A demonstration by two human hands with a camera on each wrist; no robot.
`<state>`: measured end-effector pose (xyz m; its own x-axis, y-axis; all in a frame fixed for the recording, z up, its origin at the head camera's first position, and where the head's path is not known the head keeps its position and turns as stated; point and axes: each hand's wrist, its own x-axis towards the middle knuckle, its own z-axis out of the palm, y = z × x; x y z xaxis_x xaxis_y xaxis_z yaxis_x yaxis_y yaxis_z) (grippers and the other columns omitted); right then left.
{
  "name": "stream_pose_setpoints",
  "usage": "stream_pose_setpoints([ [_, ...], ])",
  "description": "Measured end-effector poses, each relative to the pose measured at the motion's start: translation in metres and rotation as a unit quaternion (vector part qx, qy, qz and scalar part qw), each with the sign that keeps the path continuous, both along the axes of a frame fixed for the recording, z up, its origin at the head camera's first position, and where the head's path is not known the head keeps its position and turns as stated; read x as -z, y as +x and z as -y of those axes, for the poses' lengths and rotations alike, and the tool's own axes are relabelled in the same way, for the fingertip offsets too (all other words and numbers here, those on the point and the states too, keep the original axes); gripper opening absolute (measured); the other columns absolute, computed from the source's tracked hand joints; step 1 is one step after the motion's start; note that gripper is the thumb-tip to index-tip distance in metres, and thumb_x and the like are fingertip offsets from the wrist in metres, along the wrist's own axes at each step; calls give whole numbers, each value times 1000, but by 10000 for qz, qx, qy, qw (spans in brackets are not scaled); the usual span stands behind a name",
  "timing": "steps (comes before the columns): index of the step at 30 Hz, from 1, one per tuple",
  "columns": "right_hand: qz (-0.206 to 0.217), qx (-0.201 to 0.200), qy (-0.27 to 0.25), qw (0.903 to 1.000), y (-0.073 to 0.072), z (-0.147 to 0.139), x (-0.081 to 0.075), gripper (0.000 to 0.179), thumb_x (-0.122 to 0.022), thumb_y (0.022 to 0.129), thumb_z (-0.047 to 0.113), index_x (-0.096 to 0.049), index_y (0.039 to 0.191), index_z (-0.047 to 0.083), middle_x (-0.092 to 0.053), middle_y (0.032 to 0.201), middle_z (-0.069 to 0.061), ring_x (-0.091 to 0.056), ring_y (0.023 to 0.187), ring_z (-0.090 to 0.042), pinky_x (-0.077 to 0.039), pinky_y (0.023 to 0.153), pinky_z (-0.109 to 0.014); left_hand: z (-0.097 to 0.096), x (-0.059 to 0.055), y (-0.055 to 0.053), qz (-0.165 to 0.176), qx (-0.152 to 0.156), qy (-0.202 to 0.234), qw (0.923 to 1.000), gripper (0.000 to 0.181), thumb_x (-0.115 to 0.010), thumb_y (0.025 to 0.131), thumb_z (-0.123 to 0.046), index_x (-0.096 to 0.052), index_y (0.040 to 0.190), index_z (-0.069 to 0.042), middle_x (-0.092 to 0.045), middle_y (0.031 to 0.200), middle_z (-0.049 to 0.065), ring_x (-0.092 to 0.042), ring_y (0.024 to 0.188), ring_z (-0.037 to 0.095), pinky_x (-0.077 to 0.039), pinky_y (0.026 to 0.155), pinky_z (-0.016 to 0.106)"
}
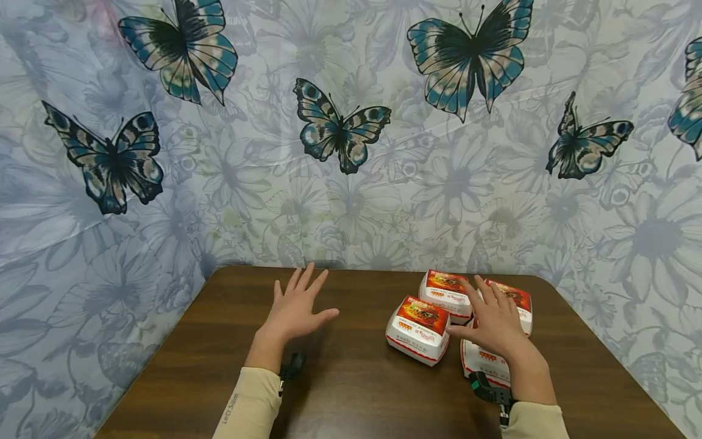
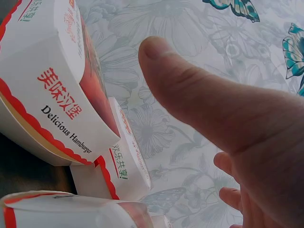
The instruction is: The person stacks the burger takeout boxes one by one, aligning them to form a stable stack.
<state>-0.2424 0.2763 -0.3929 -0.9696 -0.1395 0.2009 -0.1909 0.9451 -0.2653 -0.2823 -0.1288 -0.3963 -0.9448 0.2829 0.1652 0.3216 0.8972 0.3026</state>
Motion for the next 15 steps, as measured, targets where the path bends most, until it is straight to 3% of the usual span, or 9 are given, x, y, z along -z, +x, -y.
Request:
stream_pose_setpoints([
  [8, -40, -33, -6, 10000, -4, -3, 1, 109, -75, 77, 63, -22, 160, 17, -16, 164, -24, -13, 147, -53, -9, 110, -76, -7, 10, -7, 47, 153, 276, 9995, 88, -57, 91, -67, -13, 161, -35, -3, 170, 0, -6, 157, 34, -7, 115, 75],
  [15, -36, -141, -91, 9999, -4, -4, 0, 108, -76, 77, 62, -23, 160, 17, -15, 165, -24, -12, 147, -53, -9, 111, -77, -15, 14, -10, -44, 300, 650, 9974, 86, -60, 92, -61, -18, 161, -31, -10, 170, 2, -12, 156, 34, -12, 114, 75],
])
